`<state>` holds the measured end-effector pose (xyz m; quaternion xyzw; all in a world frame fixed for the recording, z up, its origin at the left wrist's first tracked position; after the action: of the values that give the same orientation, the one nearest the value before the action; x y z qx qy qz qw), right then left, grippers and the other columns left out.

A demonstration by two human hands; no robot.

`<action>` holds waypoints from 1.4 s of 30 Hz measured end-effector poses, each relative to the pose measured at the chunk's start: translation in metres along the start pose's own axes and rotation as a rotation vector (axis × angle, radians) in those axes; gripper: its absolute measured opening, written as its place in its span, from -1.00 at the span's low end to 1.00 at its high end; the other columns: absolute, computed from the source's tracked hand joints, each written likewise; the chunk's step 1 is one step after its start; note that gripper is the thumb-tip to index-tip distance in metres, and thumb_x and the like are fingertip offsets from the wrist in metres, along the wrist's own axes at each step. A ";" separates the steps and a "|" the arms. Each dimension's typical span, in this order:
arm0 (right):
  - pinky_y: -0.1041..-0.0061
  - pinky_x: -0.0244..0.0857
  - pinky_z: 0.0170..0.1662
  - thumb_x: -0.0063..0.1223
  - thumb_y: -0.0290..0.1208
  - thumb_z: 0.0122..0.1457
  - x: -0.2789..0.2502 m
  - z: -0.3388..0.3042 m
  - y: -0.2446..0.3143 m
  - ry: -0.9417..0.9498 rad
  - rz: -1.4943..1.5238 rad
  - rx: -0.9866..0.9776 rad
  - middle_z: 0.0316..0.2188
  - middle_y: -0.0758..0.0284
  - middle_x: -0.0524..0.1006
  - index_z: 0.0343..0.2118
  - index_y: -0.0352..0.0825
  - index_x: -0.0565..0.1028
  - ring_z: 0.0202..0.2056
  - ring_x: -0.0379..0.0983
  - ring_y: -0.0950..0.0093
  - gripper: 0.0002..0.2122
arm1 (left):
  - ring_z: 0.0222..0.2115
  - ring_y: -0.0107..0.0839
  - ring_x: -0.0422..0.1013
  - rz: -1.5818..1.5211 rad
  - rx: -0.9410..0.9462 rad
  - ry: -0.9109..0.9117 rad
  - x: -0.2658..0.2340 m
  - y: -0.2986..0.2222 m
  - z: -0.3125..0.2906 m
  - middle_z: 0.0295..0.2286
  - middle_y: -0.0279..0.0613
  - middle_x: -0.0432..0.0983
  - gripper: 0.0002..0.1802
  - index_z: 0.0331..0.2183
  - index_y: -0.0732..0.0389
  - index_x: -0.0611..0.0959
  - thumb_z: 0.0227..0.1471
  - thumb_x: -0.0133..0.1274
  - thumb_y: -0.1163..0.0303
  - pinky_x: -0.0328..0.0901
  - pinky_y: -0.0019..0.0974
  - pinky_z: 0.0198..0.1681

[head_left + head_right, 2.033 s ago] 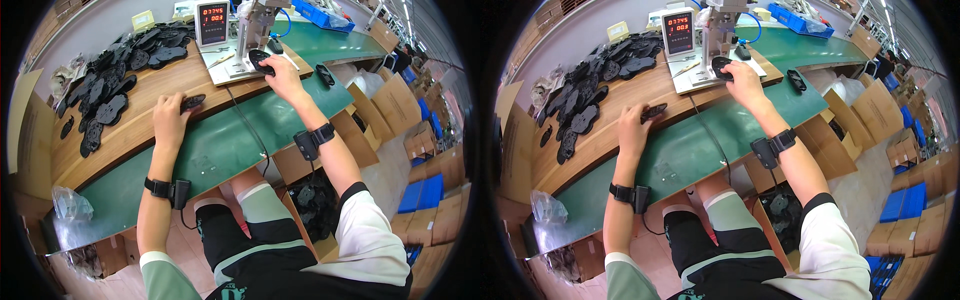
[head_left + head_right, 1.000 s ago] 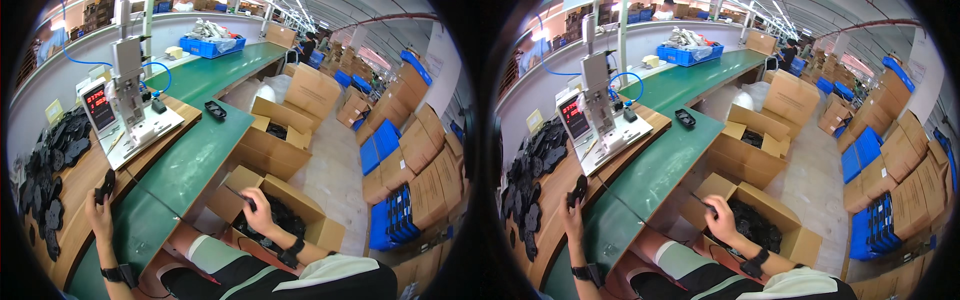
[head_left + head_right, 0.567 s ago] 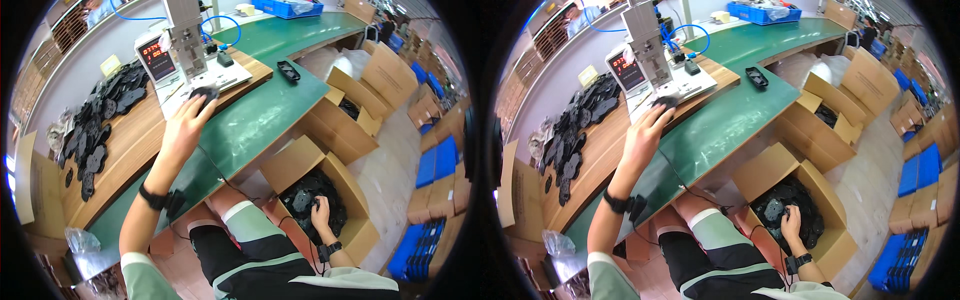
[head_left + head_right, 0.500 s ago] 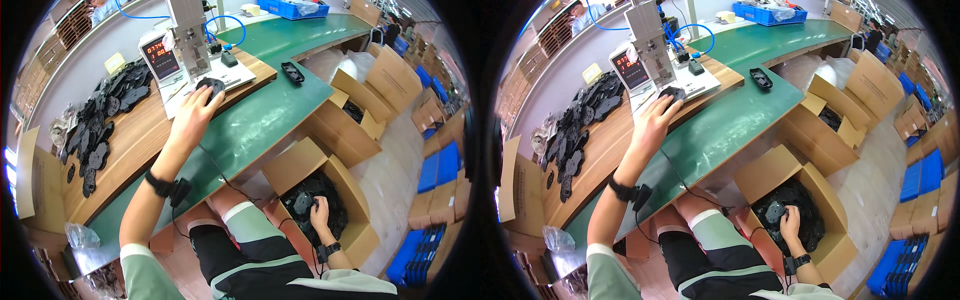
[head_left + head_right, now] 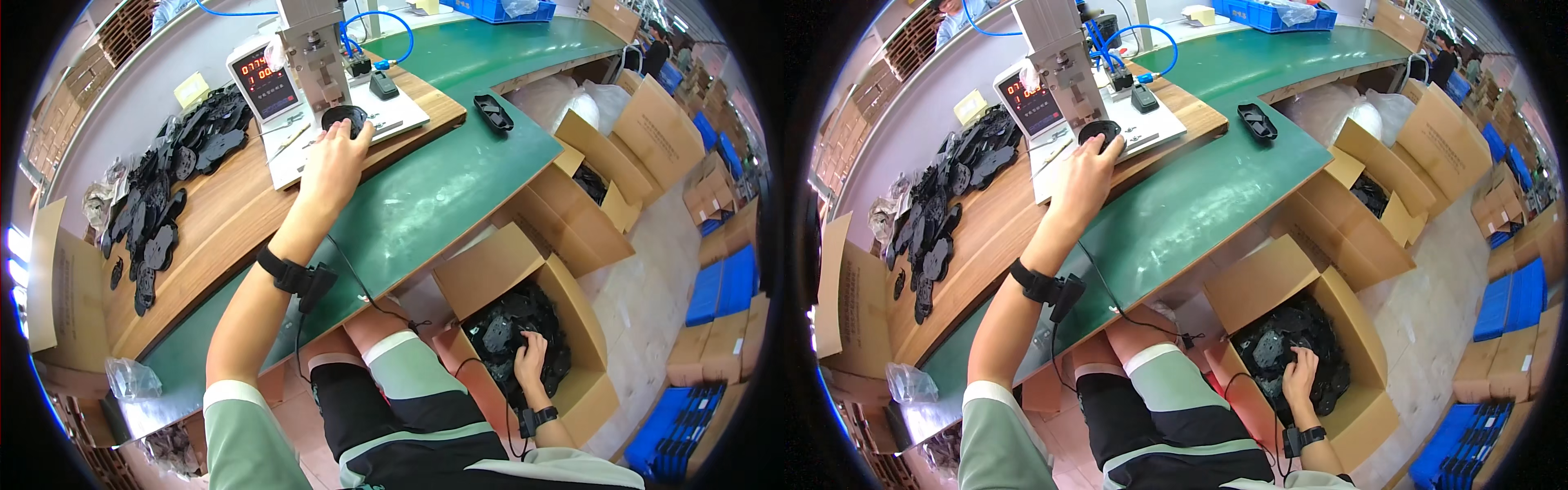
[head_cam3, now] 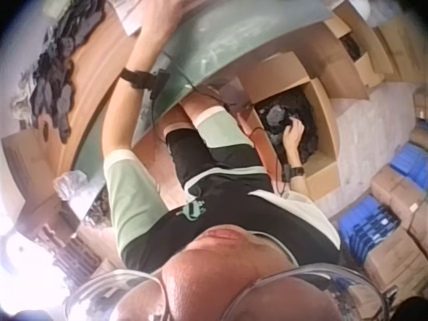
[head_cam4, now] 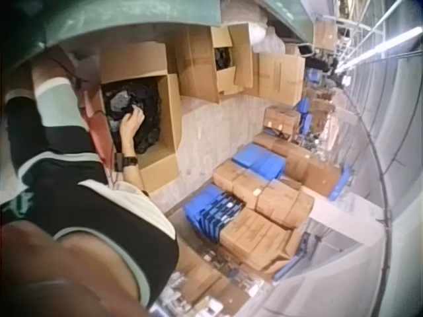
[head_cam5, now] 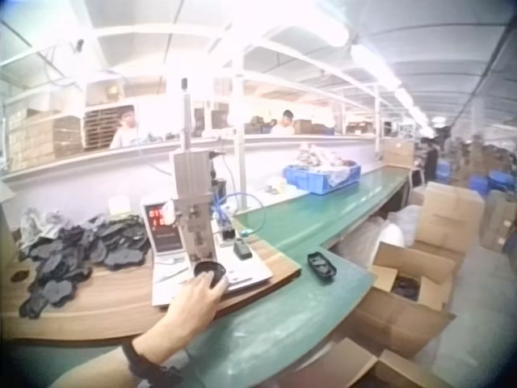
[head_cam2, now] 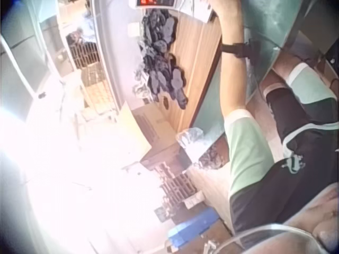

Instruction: Assembling the internal components and base of computer mice using a mechanical press machine.

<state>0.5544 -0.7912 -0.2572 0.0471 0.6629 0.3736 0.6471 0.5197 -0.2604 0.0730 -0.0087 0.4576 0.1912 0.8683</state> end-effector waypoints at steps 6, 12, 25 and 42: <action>0.03 -0.01 0.38 0.14 -0.50 0.02 0.003 0.007 0.060 0.003 -0.094 -0.071 0.18 0.13 0.41 0.17 -0.29 0.46 0.29 0.22 0.05 -0.45 | -0.08 0.09 0.60 -0.095 0.073 -0.180 -0.009 0.006 -0.016 -0.06 0.15 0.63 -0.47 0.14 0.17 0.57 0.10 0.07 0.59 0.49 -0.05 0.03; 0.12 0.12 0.32 0.12 -0.60 0.02 -0.048 0.058 0.248 -0.090 0.170 -0.438 0.11 0.23 0.51 0.05 -0.26 0.56 0.22 0.34 0.11 -0.55 | -0.16 0.07 0.59 -0.130 0.007 -0.115 -0.005 0.009 -0.007 -0.19 0.12 0.62 -0.52 0.10 0.31 0.47 0.12 0.06 0.61 0.47 -0.03 -0.02; 0.11 0.33 0.18 0.18 -0.61 0.07 -0.027 0.243 0.518 -0.252 0.095 -1.009 0.02 0.13 0.54 0.13 -0.36 0.46 0.12 0.45 0.08 -0.51 | -0.13 0.35 0.51 -0.503 -0.217 0.006 -0.007 0.033 -0.015 0.14 0.22 0.31 -0.39 0.11 0.32 0.37 0.01 0.17 0.61 0.48 0.16 -0.08; 0.14 0.44 -0.05 0.19 -0.69 -0.05 -0.022 0.268 0.526 -0.133 0.062 -0.993 -0.26 0.19 0.60 -0.25 -0.33 0.59 -0.11 0.54 0.07 -0.74 | 0.11 0.16 0.41 -0.234 -0.666 0.018 -0.054 0.199 -0.238 0.05 0.22 0.50 -0.56 0.10 0.35 0.52 0.19 0.10 0.51 0.30 0.02 0.22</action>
<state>0.5758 -0.3098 0.0847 -0.2232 0.3609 0.6591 0.6209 0.2360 -0.1387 0.0098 -0.3453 0.3740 0.2289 0.8298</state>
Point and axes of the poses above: each hand's wrist, its own z-axis towards the middle knuckle, its own x-axis out of the palm, y = z × x, the point moved 7 cm from there along z, towards the middle knuckle
